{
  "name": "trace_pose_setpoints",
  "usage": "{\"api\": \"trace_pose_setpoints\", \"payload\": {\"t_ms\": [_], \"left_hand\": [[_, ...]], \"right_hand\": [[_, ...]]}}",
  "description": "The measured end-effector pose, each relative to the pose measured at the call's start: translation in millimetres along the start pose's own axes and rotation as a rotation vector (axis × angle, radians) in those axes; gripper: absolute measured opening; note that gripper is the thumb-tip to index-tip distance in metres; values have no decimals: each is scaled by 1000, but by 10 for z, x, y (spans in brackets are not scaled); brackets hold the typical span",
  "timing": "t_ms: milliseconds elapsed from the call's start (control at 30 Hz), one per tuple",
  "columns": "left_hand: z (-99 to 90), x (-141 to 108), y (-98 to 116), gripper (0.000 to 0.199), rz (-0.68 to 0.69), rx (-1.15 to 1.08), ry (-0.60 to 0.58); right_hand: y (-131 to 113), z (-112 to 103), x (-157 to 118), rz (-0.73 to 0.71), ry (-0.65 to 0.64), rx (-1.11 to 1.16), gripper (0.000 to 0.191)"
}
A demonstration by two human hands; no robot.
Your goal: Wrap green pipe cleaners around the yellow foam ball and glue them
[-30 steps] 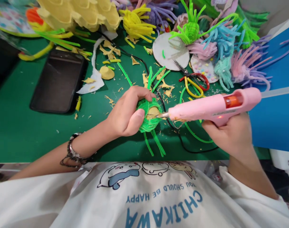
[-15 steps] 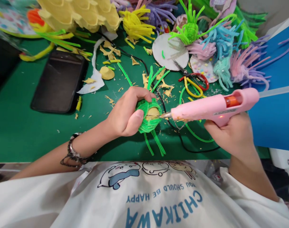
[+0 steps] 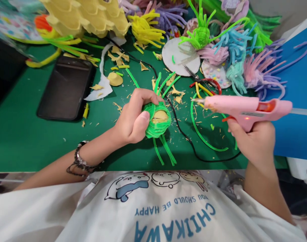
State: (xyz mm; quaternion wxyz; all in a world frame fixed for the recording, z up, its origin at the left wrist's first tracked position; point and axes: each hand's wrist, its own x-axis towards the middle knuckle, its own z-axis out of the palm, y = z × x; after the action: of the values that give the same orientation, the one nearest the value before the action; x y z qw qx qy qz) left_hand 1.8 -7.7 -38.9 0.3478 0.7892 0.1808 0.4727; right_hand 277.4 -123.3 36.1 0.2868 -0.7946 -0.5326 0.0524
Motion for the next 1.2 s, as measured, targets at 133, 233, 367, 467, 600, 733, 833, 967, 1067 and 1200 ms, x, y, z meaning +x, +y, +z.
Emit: {"api": "trace_pose_setpoints", "payload": {"t_ms": [133,233,367,467,600,733,833,967,1067,1200], "left_hand": [[9,31,43,36,22,-54,-34],[32,50,75,35,-3,-116,-30],[50,67,77,33,-69,-260,-29],[48,72,79,33,-81,-278,-33],[39,62,105,33,-49,-148,-93],[41,26,105,33,-15,-31,-160],[45,11,84,35,69,82,-182],[32,30,84,37,180,284,-208],[13,49,107,37,205,345,-228],[5,60,137,39,192,343,-251]], "right_hand": [[518,95,19,96,35,-48,30],[809,196,17,17,-39,-133,28],[822,122,-21,-137,-112,-334,43],[580,-157,-66,-253,-227,-591,56],[98,-426,-83,-342,-264,-572,41],[-292,-132,-40,-679,-146,-201,30],[-423,275,-66,-875,-232,81,43],[-487,591,-173,-680,-253,374,58],[-524,626,-215,-610,-250,418,61],[-562,623,-223,-632,-219,393,60]]}}
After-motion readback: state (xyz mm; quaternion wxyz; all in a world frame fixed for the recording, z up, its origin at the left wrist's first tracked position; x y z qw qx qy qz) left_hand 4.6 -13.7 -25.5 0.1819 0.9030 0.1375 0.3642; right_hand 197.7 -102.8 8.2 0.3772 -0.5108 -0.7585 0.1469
